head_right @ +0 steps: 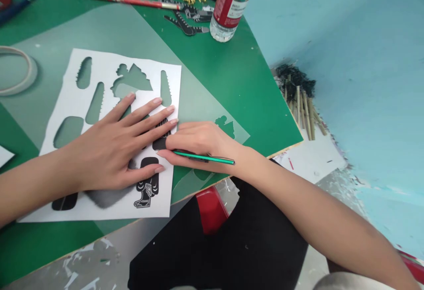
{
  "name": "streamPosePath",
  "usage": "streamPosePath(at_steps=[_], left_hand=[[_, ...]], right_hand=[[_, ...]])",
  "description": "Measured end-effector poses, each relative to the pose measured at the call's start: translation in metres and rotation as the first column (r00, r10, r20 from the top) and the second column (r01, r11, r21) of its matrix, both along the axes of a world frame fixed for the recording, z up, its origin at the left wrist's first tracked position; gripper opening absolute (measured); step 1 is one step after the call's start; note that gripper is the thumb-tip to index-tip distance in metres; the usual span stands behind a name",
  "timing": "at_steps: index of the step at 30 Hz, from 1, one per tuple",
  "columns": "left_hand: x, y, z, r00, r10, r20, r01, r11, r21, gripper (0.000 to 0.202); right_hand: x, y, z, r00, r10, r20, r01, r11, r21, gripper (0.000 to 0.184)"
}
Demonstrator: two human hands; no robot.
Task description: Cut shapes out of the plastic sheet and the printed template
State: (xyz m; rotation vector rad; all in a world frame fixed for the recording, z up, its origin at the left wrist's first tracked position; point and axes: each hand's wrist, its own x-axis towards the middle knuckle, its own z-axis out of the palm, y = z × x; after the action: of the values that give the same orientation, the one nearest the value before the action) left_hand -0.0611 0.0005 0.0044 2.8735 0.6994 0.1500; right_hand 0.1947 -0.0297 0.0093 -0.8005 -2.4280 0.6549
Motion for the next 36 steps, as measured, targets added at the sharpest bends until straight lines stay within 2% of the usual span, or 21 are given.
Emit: streamPosePath(at_steps=[16, 36], left_hand=[[0.0, 0.0003, 0.0021, 1.0, 0.0, -0.013, 0.0, 1.0, -0.014, 0.078], [-0.0038, 0.0035, -0.0045, 0.999, -0.038, 0.003, 0.038, 0.999, 0.037, 0.079]], right_hand=[[0.0005, -0.0011, -0.0022, 1.0, 0.004, -0.027, -0.004, 1.0, -0.002, 0.029], [0.0036, 0.0022, -0.0013, 0.999, 0.034, 0.006, -0.034, 0.999, 0.007, 0.029]])
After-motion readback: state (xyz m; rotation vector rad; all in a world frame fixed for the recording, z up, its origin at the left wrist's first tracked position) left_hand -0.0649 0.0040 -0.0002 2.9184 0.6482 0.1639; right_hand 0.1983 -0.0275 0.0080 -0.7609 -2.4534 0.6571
